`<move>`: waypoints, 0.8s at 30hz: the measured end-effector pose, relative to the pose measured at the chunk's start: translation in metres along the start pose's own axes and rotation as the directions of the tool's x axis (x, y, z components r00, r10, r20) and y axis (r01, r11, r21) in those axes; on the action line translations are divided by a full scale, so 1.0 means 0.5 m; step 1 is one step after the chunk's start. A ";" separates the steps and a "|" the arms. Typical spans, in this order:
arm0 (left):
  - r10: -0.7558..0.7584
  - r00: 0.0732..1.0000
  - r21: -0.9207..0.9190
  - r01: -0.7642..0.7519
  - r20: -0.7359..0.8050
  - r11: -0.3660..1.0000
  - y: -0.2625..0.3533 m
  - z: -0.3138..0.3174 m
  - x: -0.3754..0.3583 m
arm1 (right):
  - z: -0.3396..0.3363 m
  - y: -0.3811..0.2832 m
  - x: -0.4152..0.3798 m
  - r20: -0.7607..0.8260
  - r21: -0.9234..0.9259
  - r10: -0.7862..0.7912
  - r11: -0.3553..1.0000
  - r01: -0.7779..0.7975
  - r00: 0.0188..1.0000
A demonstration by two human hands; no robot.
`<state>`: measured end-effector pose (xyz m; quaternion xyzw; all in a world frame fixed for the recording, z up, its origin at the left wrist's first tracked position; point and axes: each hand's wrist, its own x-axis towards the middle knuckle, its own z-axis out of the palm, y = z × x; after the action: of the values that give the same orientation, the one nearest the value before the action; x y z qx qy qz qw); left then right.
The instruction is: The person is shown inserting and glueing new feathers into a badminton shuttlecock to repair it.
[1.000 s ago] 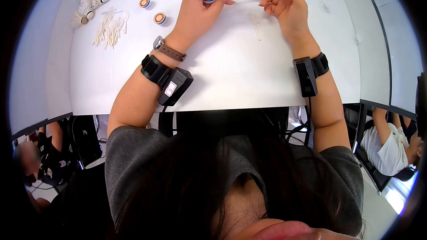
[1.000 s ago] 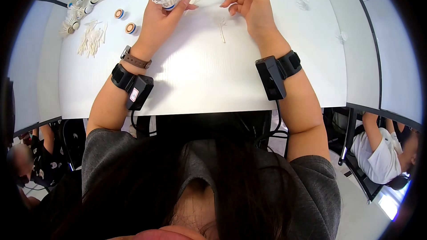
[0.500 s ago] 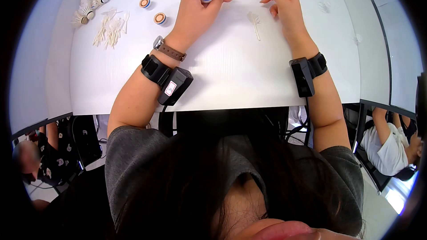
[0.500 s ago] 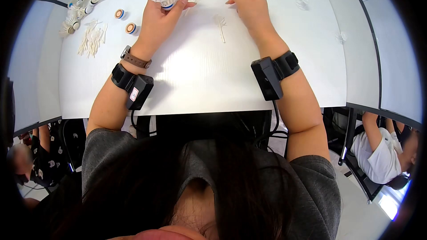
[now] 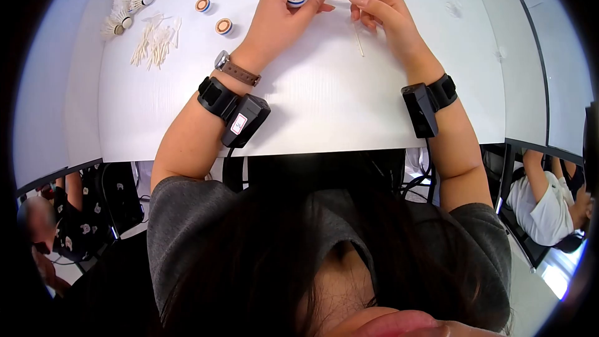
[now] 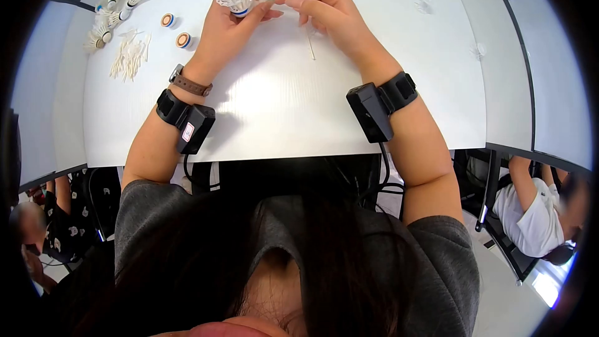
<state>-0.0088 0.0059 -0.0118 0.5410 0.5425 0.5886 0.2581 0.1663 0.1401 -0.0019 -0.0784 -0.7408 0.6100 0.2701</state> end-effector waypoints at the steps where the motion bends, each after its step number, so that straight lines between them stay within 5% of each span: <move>1: -0.011 1.000 0.023 0.010 0.027 1.000 0.002 -0.001 0.001 | 0.001 -0.002 0.000 0.010 0.011 0.012 1.000 -0.012 1.000; 16: 0.001 0.997 0.045 -0.004 0.073 0.999 0.006 0.006 0.000 | -0.002 -0.011 -0.004 0.047 0.080 0.117 0.990 -0.120 0.992; 24: -0.049 0.999 0.094 0.048 0.006 0.994 0.000 0.004 -0.002 | -0.005 -0.013 -0.005 -0.072 0.166 0.130 0.979 -0.116 0.989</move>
<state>-0.0067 0.0055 -0.0126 0.5417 0.5814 0.5538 0.2486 0.1708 0.1397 0.0037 -0.1269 -0.6709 0.6798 0.2676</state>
